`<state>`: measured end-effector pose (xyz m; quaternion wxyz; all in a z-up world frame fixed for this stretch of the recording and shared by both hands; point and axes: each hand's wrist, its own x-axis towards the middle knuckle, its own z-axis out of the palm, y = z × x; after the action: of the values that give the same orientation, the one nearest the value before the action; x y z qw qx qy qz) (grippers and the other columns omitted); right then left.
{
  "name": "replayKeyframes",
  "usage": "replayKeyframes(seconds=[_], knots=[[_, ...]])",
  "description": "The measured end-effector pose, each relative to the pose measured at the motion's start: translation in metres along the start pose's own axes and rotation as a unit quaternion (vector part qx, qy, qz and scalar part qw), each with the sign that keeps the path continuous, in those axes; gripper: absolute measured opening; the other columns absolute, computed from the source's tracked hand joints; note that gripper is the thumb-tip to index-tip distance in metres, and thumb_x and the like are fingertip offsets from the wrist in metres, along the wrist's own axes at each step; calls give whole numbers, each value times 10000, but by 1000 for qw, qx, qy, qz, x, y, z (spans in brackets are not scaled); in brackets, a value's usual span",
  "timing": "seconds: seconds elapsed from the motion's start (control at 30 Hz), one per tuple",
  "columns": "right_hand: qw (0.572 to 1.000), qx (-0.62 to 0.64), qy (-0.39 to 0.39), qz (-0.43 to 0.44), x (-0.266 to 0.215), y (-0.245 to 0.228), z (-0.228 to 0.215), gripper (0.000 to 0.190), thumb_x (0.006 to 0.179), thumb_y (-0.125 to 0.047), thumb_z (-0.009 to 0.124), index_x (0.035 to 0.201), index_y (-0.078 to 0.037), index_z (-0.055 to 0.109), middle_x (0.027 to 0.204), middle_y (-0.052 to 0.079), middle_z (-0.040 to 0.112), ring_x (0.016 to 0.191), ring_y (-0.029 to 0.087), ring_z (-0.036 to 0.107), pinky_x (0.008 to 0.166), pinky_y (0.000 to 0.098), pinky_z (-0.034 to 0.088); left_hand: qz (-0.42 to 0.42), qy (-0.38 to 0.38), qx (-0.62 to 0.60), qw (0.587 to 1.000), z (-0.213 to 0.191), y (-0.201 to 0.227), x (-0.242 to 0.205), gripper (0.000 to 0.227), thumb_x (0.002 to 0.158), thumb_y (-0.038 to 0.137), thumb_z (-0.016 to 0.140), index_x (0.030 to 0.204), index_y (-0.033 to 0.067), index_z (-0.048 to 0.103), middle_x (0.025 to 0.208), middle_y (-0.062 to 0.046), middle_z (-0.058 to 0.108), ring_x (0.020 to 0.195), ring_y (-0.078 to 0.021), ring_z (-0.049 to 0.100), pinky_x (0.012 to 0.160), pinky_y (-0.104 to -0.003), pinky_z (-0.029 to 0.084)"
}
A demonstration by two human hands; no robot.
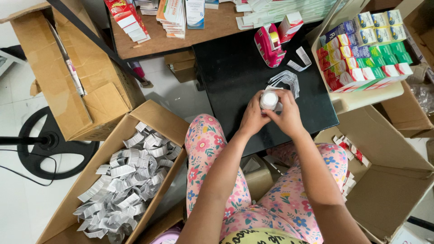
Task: The person sits on the floor and repeatedly packs small white bottles into red and white cardboard boxes. They insert the bottles, fold the box flaps, and place the completed packages into a nearby cardboard box. The person also handles small white paper inserts, folding them and placing them into the boxes alongside the bottles.
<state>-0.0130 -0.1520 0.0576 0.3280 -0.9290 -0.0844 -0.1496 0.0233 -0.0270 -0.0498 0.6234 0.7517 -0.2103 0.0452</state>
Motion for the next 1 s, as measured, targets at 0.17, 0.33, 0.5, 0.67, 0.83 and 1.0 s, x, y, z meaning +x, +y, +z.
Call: replayKeyframes(seconds=[0.17, 0.33, 0.5, 0.67, 0.83, 1.0], knots=[[995, 94, 18, 41, -8, -3, 3, 579, 808, -122, 882, 1268, -11, 549, 1281, 182, 600, 1165, 357, 667, 954, 394, 609, -7, -6, -11, 1000, 4, 2, -3, 870, 708, 108, 859, 1448, 34, 408, 1356, -249, 576, 1286, -441, 558, 1073, -485, 477], [992, -117, 48, -14, -3, -20, 2, 650, 690, -143, 926, 1226, -24, 579, 1142, 167, 665, 1026, 414, 623, 888, 483, 522, 3, 21, -20, 1000, 1, 7, 2, 817, 715, 79, 842, 1416, 31, 424, 1345, -248, 576, 1276, -443, 558, 1072, -473, 482], [991, -107, 64, 48, -5, -34, 7, 602, 712, -70, 869, 1233, -21, 571, 1088, 187, 645, 994, 426, 609, 849, 497, 498, 6, 20, -2, 1000, 1, 11, -3, 798, 722, 17, 798, 1425, 22, 421, 1353, -239, 573, 1288, -451, 545, 1083, -475, 471], [986, -131, 68, 77, -7, -37, 10, 572, 740, -54, 858, 1235, -15, 573, 1092, 193, 633, 970, 419, 615, 823, 494, 506, -18, 8, -7, 1000, -1, 13, -3, 782, 736, 1, 796, 1433, 32, 442, 1375, -213, 580, 1315, -442, 540, 1085, -469, 477], [993, -19, 66, 91, -5, -38, 4, 547, 763, -41, 860, 1225, -4, 570, 1178, 181, 645, 1006, 345, 686, 792, 392, 606, -5, 14, -7, 1000, 0, 13, -3, 797, 756, 56, 818, 1444, 21, 418, 1400, -215, 564, 1317, -438, 531, 1092, -472, 468], [992, 18, 63, 103, -3, -43, 0, 550, 779, 13, 844, 1254, 9, 566, 1207, 182, 619, 1050, 328, 696, 815, 358, 633, 4, 8, 8, 1000, 5, 11, -6, 828, 790, 99, 830, 1467, -7, 365, 1428, -239, 521, 1337, -454, 502, 1102, -489, 456]])
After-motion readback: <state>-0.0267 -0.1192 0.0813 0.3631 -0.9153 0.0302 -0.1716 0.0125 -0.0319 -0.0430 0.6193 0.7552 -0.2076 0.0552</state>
